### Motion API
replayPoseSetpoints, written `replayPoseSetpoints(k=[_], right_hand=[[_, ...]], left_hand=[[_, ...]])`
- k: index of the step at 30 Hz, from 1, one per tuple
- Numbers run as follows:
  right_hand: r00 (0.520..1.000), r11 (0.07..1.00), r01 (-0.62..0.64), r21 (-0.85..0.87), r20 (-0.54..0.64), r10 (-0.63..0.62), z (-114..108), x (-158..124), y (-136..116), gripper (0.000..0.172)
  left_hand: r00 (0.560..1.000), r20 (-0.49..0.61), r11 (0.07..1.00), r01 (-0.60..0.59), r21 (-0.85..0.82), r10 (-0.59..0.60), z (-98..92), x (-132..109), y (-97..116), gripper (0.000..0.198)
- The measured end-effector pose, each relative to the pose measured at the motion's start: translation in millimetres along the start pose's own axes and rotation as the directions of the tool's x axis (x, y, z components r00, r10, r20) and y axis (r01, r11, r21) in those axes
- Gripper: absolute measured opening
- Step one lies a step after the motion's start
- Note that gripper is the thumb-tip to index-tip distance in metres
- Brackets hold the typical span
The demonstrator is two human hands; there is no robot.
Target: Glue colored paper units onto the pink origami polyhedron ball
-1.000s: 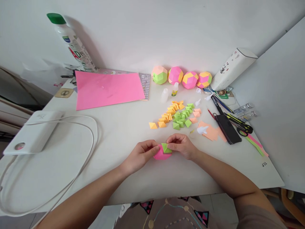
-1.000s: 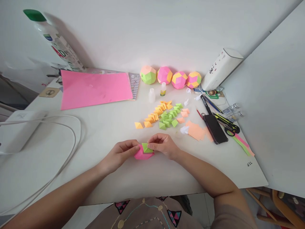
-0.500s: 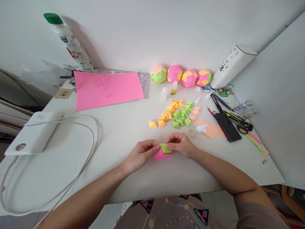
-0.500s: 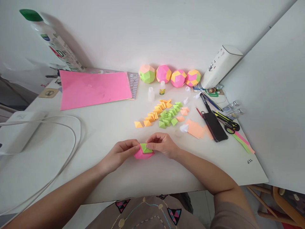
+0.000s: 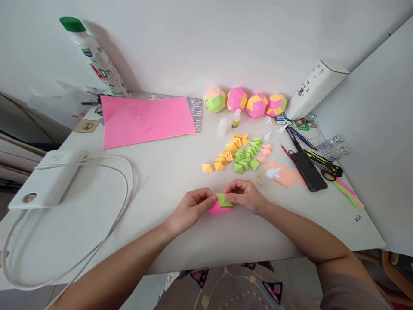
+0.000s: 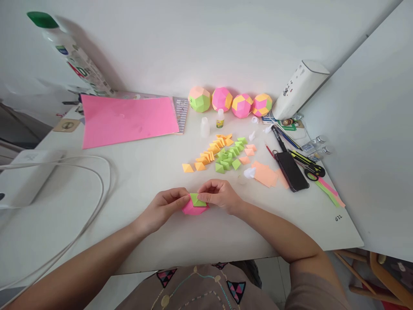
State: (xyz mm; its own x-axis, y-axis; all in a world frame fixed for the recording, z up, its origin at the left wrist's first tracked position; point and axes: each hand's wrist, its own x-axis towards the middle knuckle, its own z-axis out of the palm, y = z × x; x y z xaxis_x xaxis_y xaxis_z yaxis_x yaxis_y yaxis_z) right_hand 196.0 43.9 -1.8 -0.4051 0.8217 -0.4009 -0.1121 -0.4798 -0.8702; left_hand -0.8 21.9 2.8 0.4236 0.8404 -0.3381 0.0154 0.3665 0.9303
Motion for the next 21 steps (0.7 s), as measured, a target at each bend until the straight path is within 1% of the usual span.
replayPoseSetpoints(k=[7, 21], right_hand=[[1.000, 1.000, -0.002, -0.012, -0.003, 0.002, 0.8, -0.8, -0.6, 0.024], [0.999, 0.997, 0.033, -0.070, -0.005, -0.033, 2.9, -1.2, 1.6, 0.023]], left_hand=[[0.999, -0.038, 1.000, -0.001, -0.008, 0.001, 1.6, 0.0, 0.7, 0.027], [0.995, -0.073, 0.994, 0.059, -0.092, -0.066, 2.3, 0.4, 0.6, 0.029]])
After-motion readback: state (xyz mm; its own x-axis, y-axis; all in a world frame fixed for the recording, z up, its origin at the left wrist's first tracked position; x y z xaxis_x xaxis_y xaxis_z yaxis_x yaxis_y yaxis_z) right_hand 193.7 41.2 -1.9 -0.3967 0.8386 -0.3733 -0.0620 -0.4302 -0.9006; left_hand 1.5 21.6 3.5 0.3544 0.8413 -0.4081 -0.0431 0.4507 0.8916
